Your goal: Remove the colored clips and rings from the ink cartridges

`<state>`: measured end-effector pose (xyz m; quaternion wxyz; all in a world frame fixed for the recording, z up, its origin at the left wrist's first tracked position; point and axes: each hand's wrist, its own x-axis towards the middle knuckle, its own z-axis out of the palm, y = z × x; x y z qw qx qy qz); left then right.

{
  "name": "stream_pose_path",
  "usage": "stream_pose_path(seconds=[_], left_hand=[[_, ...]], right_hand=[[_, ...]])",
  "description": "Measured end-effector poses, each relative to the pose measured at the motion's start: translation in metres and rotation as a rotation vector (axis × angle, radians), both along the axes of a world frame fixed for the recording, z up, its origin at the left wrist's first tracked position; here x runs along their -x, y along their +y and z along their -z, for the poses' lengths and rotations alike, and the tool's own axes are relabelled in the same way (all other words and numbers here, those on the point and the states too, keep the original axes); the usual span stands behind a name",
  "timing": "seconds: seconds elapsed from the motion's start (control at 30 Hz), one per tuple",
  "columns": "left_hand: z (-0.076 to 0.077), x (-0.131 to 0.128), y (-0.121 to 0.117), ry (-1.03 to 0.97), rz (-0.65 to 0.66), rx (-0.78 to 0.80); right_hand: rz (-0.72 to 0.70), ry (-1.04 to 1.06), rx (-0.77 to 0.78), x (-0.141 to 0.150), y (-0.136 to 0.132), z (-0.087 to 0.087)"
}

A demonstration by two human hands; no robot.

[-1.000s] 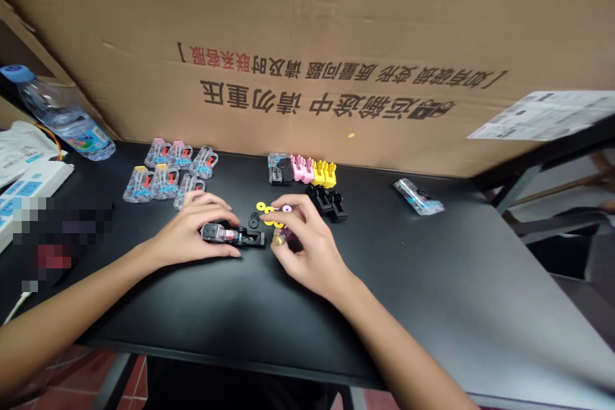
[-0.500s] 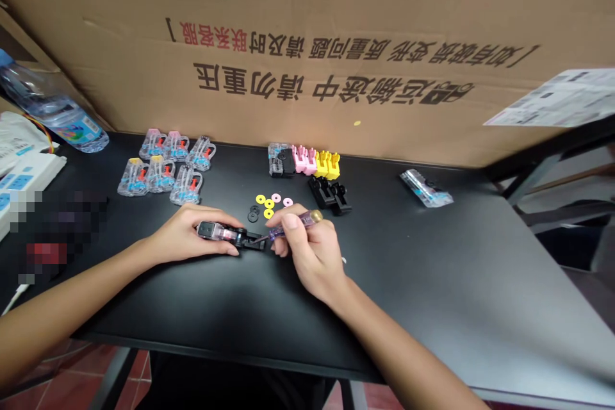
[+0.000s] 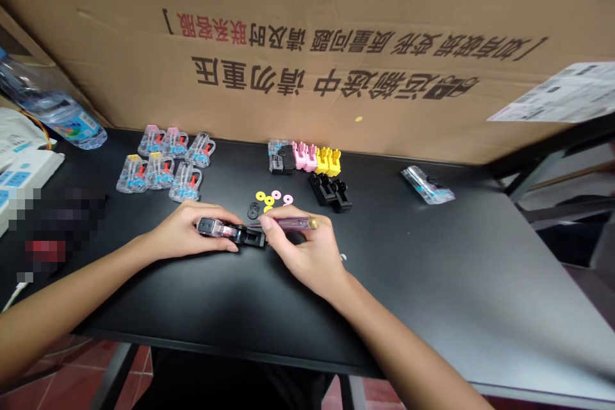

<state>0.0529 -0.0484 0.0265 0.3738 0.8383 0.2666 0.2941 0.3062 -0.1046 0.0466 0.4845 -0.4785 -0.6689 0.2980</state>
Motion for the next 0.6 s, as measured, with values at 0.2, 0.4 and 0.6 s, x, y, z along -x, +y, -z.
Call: stream_pose_path(seconds=[0.2, 0.4, 0.6], left_hand=[[0.0010, 0.0012, 0.0001, 0.020, -0.003, -0.012], [0.0030, 0.0014, 0.0002, 0.019, -0.009, -0.023], [0.0028, 0.0015, 0.0001, 0.025, -0.012, -0.029]], right_hand=[[0.005, -0.018, 0.044, 0.0018, 0.0013, -0.0029], [-0.003, 0.053, 0.091, 0.0030, 0.0025, -0.0057], [0.003, 0.050, 0.126, 0.0014, 0.0026, -0.0049]])
